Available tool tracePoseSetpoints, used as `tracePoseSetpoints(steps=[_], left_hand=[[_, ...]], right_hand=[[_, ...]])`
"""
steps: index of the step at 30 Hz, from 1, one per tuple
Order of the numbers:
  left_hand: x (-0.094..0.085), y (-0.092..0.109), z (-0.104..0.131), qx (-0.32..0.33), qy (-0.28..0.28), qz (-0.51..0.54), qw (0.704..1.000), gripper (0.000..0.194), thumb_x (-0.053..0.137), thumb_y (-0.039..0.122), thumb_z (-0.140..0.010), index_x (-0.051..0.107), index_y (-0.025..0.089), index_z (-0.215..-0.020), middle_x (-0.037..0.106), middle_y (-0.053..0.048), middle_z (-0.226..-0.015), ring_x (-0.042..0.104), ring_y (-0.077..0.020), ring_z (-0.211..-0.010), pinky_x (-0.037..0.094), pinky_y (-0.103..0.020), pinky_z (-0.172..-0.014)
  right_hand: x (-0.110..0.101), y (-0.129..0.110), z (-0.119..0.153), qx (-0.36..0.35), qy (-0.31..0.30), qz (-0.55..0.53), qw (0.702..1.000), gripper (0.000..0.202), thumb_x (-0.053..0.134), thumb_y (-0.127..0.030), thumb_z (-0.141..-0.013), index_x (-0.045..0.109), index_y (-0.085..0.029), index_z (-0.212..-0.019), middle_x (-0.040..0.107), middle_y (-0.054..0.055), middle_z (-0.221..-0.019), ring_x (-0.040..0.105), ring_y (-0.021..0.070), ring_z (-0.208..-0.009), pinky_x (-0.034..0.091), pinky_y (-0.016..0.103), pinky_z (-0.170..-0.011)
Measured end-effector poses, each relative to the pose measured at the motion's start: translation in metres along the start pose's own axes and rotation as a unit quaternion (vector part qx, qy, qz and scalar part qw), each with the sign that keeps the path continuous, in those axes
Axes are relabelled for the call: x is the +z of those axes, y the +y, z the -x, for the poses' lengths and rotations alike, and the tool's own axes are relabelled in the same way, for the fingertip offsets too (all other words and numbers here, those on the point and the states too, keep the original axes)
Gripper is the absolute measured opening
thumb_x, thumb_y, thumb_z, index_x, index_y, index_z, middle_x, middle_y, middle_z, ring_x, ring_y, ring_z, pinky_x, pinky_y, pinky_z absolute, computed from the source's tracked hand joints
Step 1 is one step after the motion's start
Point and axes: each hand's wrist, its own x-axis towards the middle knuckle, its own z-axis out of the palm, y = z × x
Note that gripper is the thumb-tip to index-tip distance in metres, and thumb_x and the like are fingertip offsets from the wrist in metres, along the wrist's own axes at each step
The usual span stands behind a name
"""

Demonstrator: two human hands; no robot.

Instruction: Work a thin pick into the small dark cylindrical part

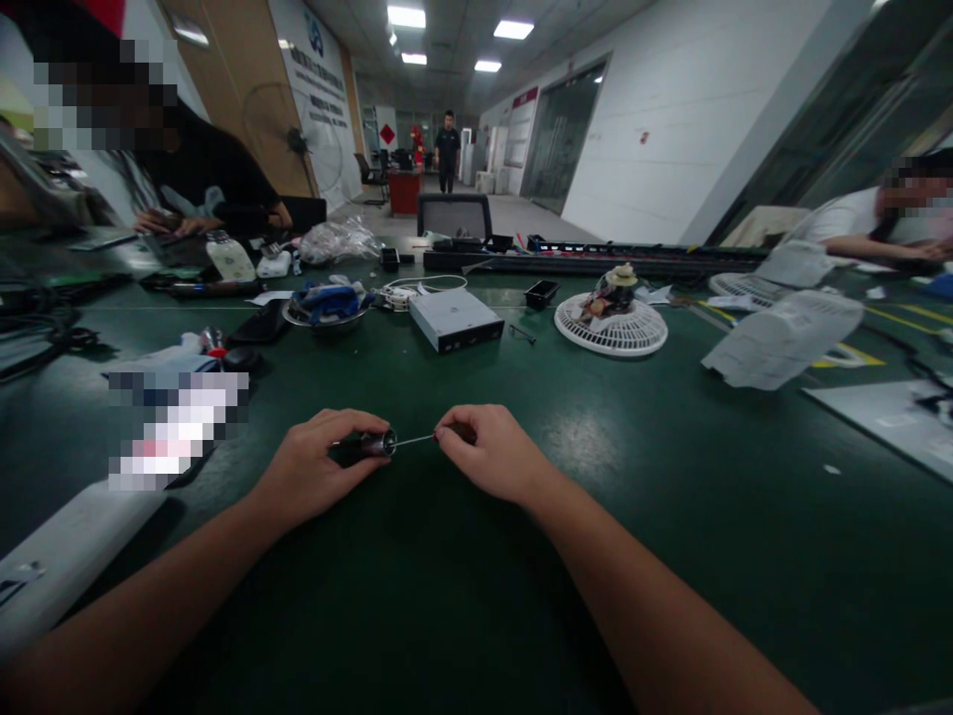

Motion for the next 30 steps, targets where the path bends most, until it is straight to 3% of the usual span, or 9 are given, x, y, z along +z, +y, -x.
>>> tracePoseSetpoints(steps=[4,8,13,17,19,21,23,25,30], left_hand=[[-0.001,0.002,0.0,-0.011,-0.007,-0.005,1.0,0.026,0.068,0.02,-0.082,0.065,0.025,-0.108,0.071,0.0,-0.107,0.064,-0.0227,-0.099,0.05,-0.041,-0.086],[-0.002,0.002,-0.001,0.001,-0.005,-0.008,1.0,0.028,0.069,0.02,-0.08,0.065,0.025,-0.107,0.072,-0.001,-0.105,0.065,-0.0223,-0.098,0.049,-0.04,-0.085],[-0.002,0.001,-0.002,-0.027,0.005,-0.02,0.999,0.029,0.071,0.019,-0.079,0.066,0.025,-0.107,0.072,-0.001,-0.104,0.064,-0.0223,-0.096,0.049,-0.04,-0.086],[-0.003,0.0,-0.002,-0.044,0.006,-0.025,0.999,0.03,0.072,0.021,-0.079,0.066,0.025,-0.108,0.071,-0.001,-0.103,0.064,-0.0219,-0.094,0.049,-0.04,-0.086],[-0.002,0.0,-0.002,-0.039,0.007,-0.025,0.999,0.029,0.072,0.021,-0.079,0.066,0.025,-0.107,0.071,-0.001,-0.104,0.064,-0.0215,-0.094,0.048,-0.04,-0.087],[-0.002,0.0,-0.002,-0.038,0.009,-0.026,0.999,0.029,0.071,0.02,-0.08,0.066,0.025,-0.107,0.071,-0.001,-0.103,0.064,-0.0213,-0.093,0.049,-0.039,-0.087],[-0.001,0.0,-0.003,-0.044,0.012,-0.032,0.998,0.028,0.072,0.02,-0.079,0.066,0.025,-0.106,0.072,-0.001,-0.102,0.065,-0.022,-0.093,0.049,-0.04,-0.085],[-0.001,0.0,-0.003,-0.05,0.01,-0.038,0.998,0.027,0.071,0.02,-0.079,0.067,0.025,-0.105,0.072,-0.002,-0.102,0.065,-0.023,-0.092,0.049,-0.041,-0.084],[0.001,-0.002,-0.003,-0.038,0.005,-0.036,0.999,0.026,0.071,0.019,-0.079,0.067,0.024,-0.104,0.072,-0.002,-0.104,0.065,-0.0234,-0.094,0.049,-0.041,-0.084]], right_hand=[[0.0,-0.002,0.001,0.007,0.031,-0.004,0.999,0.025,0.049,-0.029,-0.09,0.07,-0.016,-0.091,0.064,0.002,-0.068,0.054,0.0137,-0.058,0.036,0.027,-0.053],[0.0,-0.002,0.001,0.007,0.029,0.022,0.999,0.022,0.052,-0.029,-0.087,0.07,-0.017,-0.081,0.062,0.0,-0.062,0.052,0.0126,-0.053,0.033,0.027,-0.05],[-0.003,0.002,-0.001,0.075,0.117,0.059,0.988,0.032,0.047,-0.027,-0.085,0.061,-0.018,-0.057,0.052,0.0,-0.05,0.045,0.0129,-0.047,0.027,0.029,-0.048],[-0.003,0.005,-0.001,0.117,0.16,-0.024,0.98,0.044,0.039,-0.043,-0.094,0.057,-0.019,-0.062,0.052,0.002,-0.054,0.047,0.0143,-0.049,0.03,0.03,-0.049],[0.001,0.004,0.0,0.111,0.146,-0.06,0.981,0.046,0.039,-0.053,-0.094,0.056,-0.019,-0.068,0.053,0.002,-0.06,0.048,0.0147,-0.053,0.033,0.03,-0.05],[0.008,0.002,-0.001,0.085,0.123,-0.055,0.987,0.038,0.053,-0.055,-0.088,0.059,-0.019,-0.079,0.056,0.002,-0.069,0.051,0.0153,-0.06,0.037,0.029,-0.054],[0.018,0.0,-0.003,0.044,0.109,-0.016,0.993,0.033,0.07,-0.046,-0.078,0.062,-0.019,-0.096,0.06,0.004,-0.084,0.054,0.017,-0.071,0.04,0.029,-0.06],[0.027,0.0,-0.008,0.01,0.09,0.021,0.996,0.036,0.076,-0.031,-0.074,0.063,-0.02,-0.105,0.06,0.005,-0.091,0.055,0.0183,-0.079,0.041,0.03,-0.065],[0.036,0.0,-0.015,-0.008,0.046,0.068,0.997,0.013,0.074,-0.022,-0.075,0.063,-0.019,-0.08,0.06,0.002,-0.077,0.054,0.0163,-0.071,0.038,0.029,-0.061]])
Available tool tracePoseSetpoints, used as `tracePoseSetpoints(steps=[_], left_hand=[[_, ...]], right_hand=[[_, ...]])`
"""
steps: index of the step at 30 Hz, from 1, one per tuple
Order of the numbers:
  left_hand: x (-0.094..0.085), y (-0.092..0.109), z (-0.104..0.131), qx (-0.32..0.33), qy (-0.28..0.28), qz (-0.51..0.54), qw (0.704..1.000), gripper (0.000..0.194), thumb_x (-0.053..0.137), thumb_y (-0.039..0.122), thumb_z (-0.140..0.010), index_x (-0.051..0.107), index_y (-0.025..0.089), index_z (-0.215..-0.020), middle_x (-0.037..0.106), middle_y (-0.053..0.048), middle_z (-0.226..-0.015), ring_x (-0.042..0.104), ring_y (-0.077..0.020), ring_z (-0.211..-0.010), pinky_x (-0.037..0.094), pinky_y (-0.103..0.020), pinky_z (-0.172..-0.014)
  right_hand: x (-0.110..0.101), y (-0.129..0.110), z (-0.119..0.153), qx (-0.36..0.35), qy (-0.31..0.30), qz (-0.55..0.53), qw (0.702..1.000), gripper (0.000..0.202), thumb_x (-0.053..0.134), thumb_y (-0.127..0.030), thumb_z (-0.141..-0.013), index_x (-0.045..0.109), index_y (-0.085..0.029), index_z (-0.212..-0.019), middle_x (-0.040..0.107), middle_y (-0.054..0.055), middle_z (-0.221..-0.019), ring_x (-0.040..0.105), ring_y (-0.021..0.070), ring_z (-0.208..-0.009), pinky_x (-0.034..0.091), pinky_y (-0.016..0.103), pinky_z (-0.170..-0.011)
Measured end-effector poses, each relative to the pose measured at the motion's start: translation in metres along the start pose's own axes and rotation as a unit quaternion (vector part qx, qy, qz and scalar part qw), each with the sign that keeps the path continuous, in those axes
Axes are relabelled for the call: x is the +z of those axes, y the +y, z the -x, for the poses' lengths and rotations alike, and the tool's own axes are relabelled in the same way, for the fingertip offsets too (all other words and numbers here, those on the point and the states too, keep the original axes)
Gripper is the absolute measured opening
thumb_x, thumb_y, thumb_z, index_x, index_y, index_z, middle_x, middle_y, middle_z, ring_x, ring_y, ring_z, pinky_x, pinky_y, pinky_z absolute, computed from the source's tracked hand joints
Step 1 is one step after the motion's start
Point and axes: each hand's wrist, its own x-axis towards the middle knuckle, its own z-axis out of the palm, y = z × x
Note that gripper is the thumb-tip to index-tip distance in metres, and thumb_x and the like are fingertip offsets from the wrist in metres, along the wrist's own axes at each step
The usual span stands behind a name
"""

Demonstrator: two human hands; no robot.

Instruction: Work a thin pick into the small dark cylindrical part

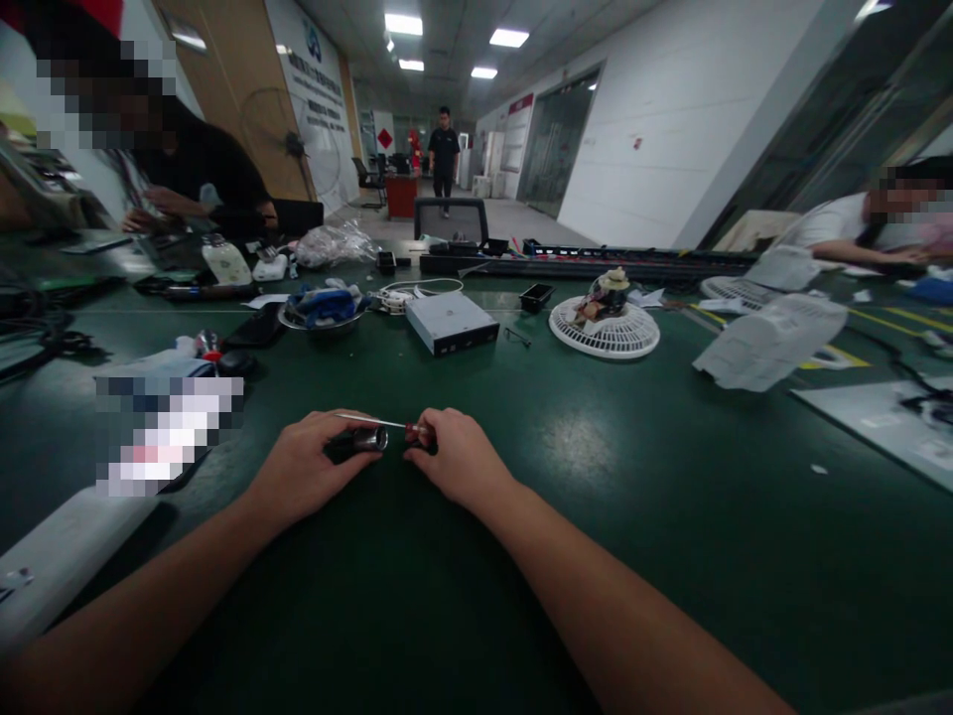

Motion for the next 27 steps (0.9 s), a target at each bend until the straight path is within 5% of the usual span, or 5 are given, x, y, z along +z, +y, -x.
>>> tracePoseSetpoints(steps=[7,12,19,27], left_hand=[[-0.001,0.001,0.0,-0.007,-0.021,0.011,1.0,0.03,0.069,0.024,-0.083,0.064,0.025,-0.113,0.071,-0.004,-0.106,0.064,-0.0241,-0.096,0.05,-0.042,-0.084],[-0.001,0.002,0.0,-0.014,-0.028,0.031,0.999,0.033,0.061,0.027,-0.089,0.059,0.023,-0.122,0.068,-0.006,-0.113,0.064,-0.0236,-0.099,0.051,-0.042,-0.086],[0.001,0.002,0.001,0.0,-0.033,0.071,0.997,0.033,0.062,0.025,-0.088,0.059,0.021,-0.12,0.068,-0.008,-0.113,0.064,-0.0229,-0.101,0.051,-0.043,-0.091],[0.001,0.013,0.002,0.054,-0.056,0.103,0.992,0.032,0.068,0.017,-0.083,0.062,0.022,-0.114,0.068,-0.004,-0.112,0.063,-0.0204,-0.104,0.05,-0.038,-0.093]], right_hand=[[-0.003,0.005,0.006,0.03,0.047,-0.131,0.99,0.007,0.061,-0.024,-0.083,0.058,-0.019,-0.078,0.066,0.003,-0.078,0.058,0.014,-0.065,0.045,0.029,-0.061],[0.009,0.014,0.0,0.081,0.063,-0.344,0.933,0.009,0.052,-0.019,-0.085,0.047,-0.02,-0.078,0.069,0.007,-0.095,0.061,0.0136,-0.072,0.053,0.03,-0.064],[0.007,0.007,-0.001,0.128,0.077,-0.472,0.869,0.031,0.072,-0.02,-0.069,0.044,-0.021,-0.081,0.067,0.003,-0.087,0.068,0.0165,-0.073,0.058,0.036,-0.076],[0.003,-0.008,0.009,0.031,0.042,-0.393,0.918,0.022,0.073,-0.018,-0.07,0.051,-0.021,-0.073,0.07,0.001,-0.083,0.067,0.0168,-0.08,0.053,0.035,-0.081]])
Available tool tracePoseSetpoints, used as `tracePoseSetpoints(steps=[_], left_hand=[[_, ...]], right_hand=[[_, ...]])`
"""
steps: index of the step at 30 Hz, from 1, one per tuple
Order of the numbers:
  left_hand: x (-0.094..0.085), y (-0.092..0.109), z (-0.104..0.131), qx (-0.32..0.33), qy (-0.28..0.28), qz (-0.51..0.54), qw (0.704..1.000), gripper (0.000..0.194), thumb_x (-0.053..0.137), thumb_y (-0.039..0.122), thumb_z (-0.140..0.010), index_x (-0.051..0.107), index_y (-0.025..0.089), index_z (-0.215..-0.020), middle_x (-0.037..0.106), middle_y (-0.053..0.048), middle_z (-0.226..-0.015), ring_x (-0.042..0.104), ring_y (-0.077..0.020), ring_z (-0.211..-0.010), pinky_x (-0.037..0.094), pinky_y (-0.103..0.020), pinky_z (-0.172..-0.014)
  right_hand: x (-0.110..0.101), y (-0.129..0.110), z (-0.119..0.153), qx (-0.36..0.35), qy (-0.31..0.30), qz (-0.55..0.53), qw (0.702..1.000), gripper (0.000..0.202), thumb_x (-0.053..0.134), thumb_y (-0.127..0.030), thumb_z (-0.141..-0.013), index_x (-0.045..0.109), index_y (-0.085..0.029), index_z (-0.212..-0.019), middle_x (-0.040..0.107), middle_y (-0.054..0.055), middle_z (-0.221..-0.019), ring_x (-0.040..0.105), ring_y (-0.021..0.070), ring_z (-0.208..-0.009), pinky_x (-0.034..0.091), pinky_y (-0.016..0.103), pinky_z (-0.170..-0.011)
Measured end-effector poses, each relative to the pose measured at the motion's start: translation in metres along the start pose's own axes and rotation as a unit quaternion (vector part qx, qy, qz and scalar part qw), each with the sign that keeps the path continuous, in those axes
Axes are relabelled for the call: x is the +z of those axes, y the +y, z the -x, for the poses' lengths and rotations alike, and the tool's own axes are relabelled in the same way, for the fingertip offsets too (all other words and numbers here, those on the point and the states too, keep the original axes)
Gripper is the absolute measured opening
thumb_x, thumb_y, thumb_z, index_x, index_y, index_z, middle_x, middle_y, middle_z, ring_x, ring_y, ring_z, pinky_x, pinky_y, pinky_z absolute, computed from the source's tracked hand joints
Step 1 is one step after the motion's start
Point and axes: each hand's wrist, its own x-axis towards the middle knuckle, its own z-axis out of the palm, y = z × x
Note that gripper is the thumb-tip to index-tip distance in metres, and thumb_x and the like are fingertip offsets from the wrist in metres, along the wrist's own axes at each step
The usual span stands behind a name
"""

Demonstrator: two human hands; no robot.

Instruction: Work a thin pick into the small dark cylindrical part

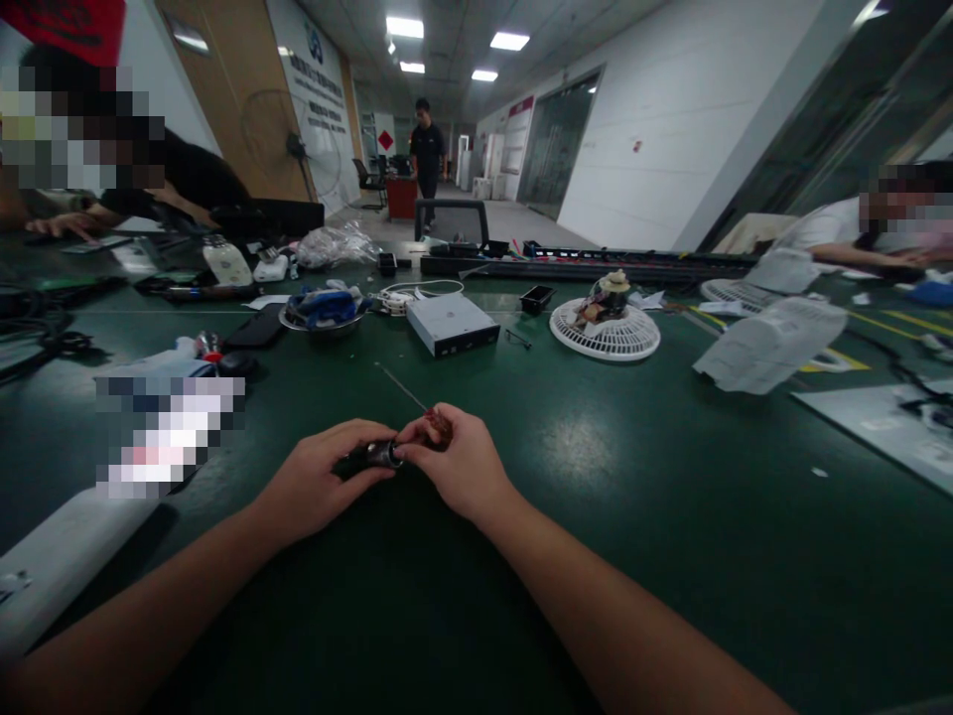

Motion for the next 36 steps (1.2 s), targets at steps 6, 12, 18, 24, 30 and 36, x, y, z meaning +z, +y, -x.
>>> tracePoseSetpoints(steps=[6,12,18,24,30,36], left_hand=[[0.001,-0.001,0.001,0.022,0.021,0.006,1.0,0.038,0.072,0.017,-0.081,0.062,0.02,-0.117,0.069,-0.006,-0.114,0.064,-0.021,-0.105,0.051,-0.038,-0.095],[0.001,-0.003,0.003,0.035,0.02,0.013,0.999,0.042,0.076,0.017,-0.078,0.064,0.021,-0.117,0.071,-0.005,-0.112,0.066,-0.0201,-0.101,0.052,-0.035,-0.091],[0.0,-0.004,0.003,0.065,-0.032,0.007,0.997,0.039,0.074,0.012,-0.078,0.065,0.022,-0.114,0.072,-0.003,-0.108,0.066,-0.0202,-0.099,0.052,-0.036,-0.088],[-0.002,0.0,0.002,0.084,-0.062,0.03,0.994,0.036,0.068,0.015,-0.084,0.063,0.023,-0.119,0.071,-0.003,-0.109,0.066,-0.0194,-0.098,0.051,-0.035,-0.087],[-0.003,0.008,0.002,0.021,-0.094,0.013,0.995,0.041,0.063,0.02,-0.089,0.057,0.026,-0.129,0.07,-0.004,-0.113,0.065,-0.0201,-0.097,0.051,-0.036,-0.085],[0.0,0.004,0.004,0.018,-0.083,0.027,0.996,0.044,0.059,0.02,-0.091,0.053,0.027,-0.134,0.067,-0.004,-0.12,0.063,-0.0202,-0.105,0.051,-0.036,-0.089]], right_hand=[[0.0,-0.002,0.003,-0.011,-0.019,0.043,0.999,0.021,0.072,-0.02,-0.074,0.051,-0.021,-0.073,0.071,0.001,-0.085,0.067,0.0171,-0.083,0.051,0.034,-0.08],[-0.005,0.002,0.0,0.006,0.002,0.124,0.992,0.023,0.076,-0.026,-0.07,0.055,-0.02,-0.076,0.061,-0.003,-0.073,0.057,0.0136,-0.066,0.047,0.029,-0.065],[-0.01,0.003,-0.001,-0.004,-0.073,0.21,0.975,0.021,0.076,-0.021,-0.071,0.056,-0.019,-0.073,0.059,-0.004,-0.068,0.052,0.0106,-0.059,0.039,0.024,-0.055],[-0.018,0.0,0.001,-0.126,-0.083,0.319,0.936,0.017,0.076,-0.019,-0.074,0.059,-0.018,-0.074,0.06,-0.003,-0.069,0.053,0.0111,-0.062,0.037,0.024,-0.058],[-0.026,0.002,0.0,-0.115,-0.086,0.289,0.946,0.02,0.075,-0.023,-0.075,0.056,-0.019,-0.072,0.06,-0.002,-0.069,0.053,0.0111,-0.061,0.038,0.024,-0.058],[-0.012,-0.001,0.0,0.126,-0.094,0.114,0.981,0.027,0.073,-0.037,-0.076,0.052,-0.019,-0.074,0.055,-0.005,-0.057,0.046,0.0081,-0.043,0.034,0.022,-0.04]])
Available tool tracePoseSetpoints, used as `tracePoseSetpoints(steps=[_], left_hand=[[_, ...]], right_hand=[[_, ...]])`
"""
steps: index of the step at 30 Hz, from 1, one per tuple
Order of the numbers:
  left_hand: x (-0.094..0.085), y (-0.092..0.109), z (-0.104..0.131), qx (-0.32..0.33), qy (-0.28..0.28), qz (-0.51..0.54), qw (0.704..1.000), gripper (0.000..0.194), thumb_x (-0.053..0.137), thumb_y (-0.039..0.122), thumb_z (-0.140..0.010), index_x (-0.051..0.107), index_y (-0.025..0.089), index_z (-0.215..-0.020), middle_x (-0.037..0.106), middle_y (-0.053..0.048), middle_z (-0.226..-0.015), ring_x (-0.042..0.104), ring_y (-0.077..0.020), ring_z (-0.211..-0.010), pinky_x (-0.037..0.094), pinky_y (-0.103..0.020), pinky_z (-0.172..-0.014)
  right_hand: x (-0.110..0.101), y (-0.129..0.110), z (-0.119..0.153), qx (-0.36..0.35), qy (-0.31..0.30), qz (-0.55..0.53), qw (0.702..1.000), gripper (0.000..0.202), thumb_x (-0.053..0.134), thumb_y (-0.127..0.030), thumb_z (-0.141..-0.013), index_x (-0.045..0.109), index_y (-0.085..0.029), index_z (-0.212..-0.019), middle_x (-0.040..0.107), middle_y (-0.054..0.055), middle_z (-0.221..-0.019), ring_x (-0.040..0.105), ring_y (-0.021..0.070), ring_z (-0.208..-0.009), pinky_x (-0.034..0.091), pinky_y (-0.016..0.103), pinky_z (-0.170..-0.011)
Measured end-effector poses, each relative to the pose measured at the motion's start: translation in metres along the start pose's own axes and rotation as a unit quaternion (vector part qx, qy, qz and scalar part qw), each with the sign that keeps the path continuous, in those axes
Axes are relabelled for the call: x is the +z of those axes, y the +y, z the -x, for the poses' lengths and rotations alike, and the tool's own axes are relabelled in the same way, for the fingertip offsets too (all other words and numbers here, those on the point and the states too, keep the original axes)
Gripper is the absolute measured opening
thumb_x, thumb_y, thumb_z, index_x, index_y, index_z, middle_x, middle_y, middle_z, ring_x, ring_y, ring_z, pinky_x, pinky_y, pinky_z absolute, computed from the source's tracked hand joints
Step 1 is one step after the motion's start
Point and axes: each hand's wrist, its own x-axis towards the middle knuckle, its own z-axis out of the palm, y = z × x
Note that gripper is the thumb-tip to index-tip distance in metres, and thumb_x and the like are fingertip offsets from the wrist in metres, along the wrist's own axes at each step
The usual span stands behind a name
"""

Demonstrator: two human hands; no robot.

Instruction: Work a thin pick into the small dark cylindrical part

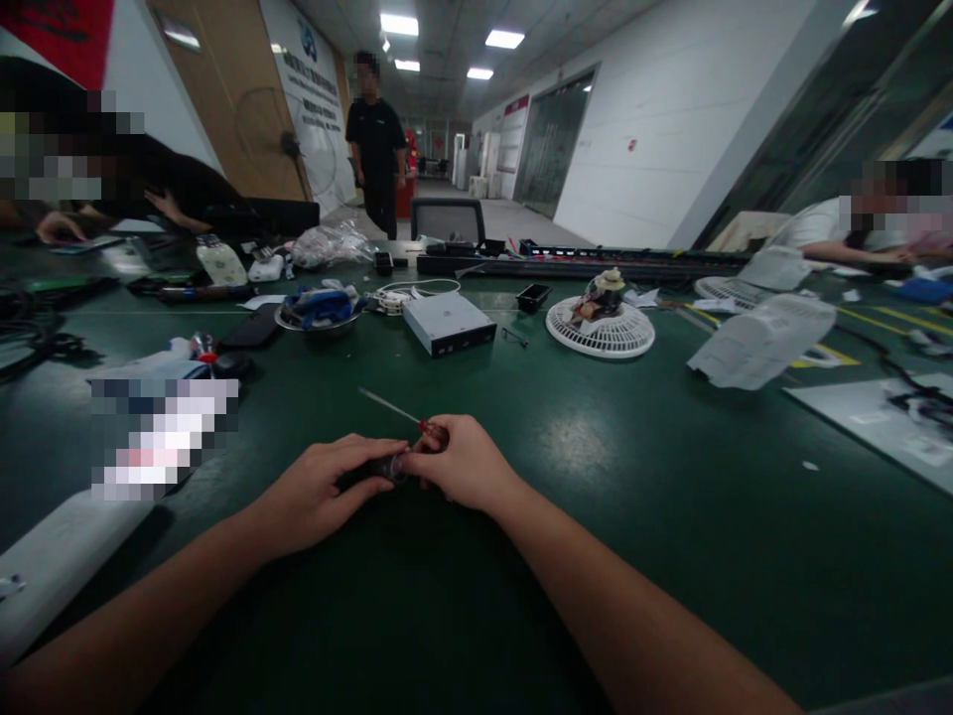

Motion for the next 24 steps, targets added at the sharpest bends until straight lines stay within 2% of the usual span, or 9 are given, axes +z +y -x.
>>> tracePoseSetpoints(steps=[2,3,8,10,12,14,18,21,24], left_hand=[[0.001,-0.001,0.0,-0.002,0.01,0.005,1.0,0.044,0.059,0.02,-0.091,0.053,0.026,-0.134,0.067,-0.004,-0.12,0.063,-0.0201,-0.105,0.051,-0.036,-0.089],[0.001,-0.001,0.0,0.0,0.013,0.007,1.0,0.044,0.059,0.02,-0.091,0.053,0.026,-0.134,0.067,-0.004,-0.121,0.063,-0.0202,-0.106,0.051,-0.037,-0.091],[0.002,0.003,-0.002,0.015,0.012,0.019,1.0,0.044,0.057,0.017,-0.092,0.053,0.029,-0.135,0.066,-0.002,-0.124,0.063,-0.0196,-0.108,0.051,-0.036,-0.093],[0.002,0.005,-0.002,0.023,0.001,0.019,1.0,0.045,0.055,0.017,-0.093,0.053,0.029,-0.135,0.067,-0.002,-0.122,0.064,-0.0194,-0.106,0.052,-0.036,-0.091],[0.002,0.006,-0.002,0.033,-0.005,0.015,0.999,0.045,0.056,0.017,-0.092,0.053,0.028,-0.135,0.066,-0.003,-0.124,0.064,-0.0202,-0.108,0.052,-0.037,-0.092],[0.003,0.005,-0.001,0.04,0.005,0.011,0.999,0.044,0.059,0.016,-0.09,0.055,0.026,-0.133,0.066,-0.004,-0.126,0.062,-0.0208,-0.111,0.051,-0.038,-0.095],[0.004,0.002,0.0,0.056,0.085,0.009,0.995,0.037,0.064,0.015,-0.086,0.063,0.019,-0.122,0.069,-0.007,-0.117,0.064,-0.0211,-0.107,0.052,-0.038,-0.094],[0.004,0.001,0.0,0.06,0.129,0.018,0.99,0.036,0.069,0.014,-0.082,0.066,0.018,-0.117,0.071,-0.008,-0.112,0.066,-0.0215,-0.103,0.054,-0.037,-0.092],[0.003,0.002,-0.001,0.042,0.129,0.044,0.99,0.041,0.076,0.016,-0.075,0.067,0.019,-0.115,0.072,-0.007,-0.108,0.068,-0.0212,-0.098,0.055,-0.036,-0.09]], right_hand=[[0.002,-0.001,-0.001,0.045,-0.013,-0.037,0.998,0.03,0.072,-0.042,-0.077,0.051,-0.02,-0.077,0.054,-0.007,-0.054,0.042,0.0073,-0.036,0.029,0.022,-0.035],[0.002,0.0,-0.001,0.04,-0.01,-0.033,0.999,0.031,0.072,-0.042,-0.076,0.051,-0.02,-0.076,0.054,-0.007,-0.054,0.042,0.0071,-0.036,0.029,0.021,-0.035],[-0.01,0.003,-0.001,-0.098,0.021,0.105,0.989,0.022,0.075,-0.031,-0.076,0.057,-0.018,-0.071,0.053,-0.006,-0.056,0.049,0.0078,-0.05,0.035,0.02,-0.047],[-0.015,0.002,0.0,-0.113,0.027,0.156,0.981,0.021,0.076,-0.029,-0.073,0.06,-0.017,-0.069,0.051,-0.006,-0.056,0.046,0.0076,-0.051,0.034,0.021,-0.047],[-0.017,-0.002,0.003,-0.079,0.008,0.149,0.986,0.024,0.077,-0.031,-0.073,0.058,-0.017,-0.066,0.05,-0.006,-0.055,0.047,0.0072,-0.049,0.034,0.02,-0.045],[-0.014,-0.006,0.005,-0.011,-0.028,0.09,0.995,0.026,0.074,-0.034,-0.075,0.056,-0.018,-0.066,0.052,-0.006,-0.053,0.048,0.007,-0.044,0.034,0.019,-0.04],[-0.001,-0.011,0.007,0.1,-0.066,-0.055,0.991,0.028,0.066,-0.042,-0.082,0.055,-0.018,-0.072,0.055,-0.007,-0.047,0.038,0.0053,-0.028,0.025,0.019,-0.027],[0.005,-0.01,0.006,0.1,-0.085,-0.099,0.986,0.024,0.061,-0.038,-0.086,0.054,-0.018,-0.074,0.056,-0.007,-0.046,0.037,0.005,-0.026,0.024,0.019,-0.026],[0.001,-0.006,0.005,0.03,-0.065,0.007,0.997,0.02,0.064,-0.031,-0.084,0.054,-0.019,-0.073,0.056,-0.007,-0.048,0.043,0.006,-0.031,0.028,0.019,-0.033]])
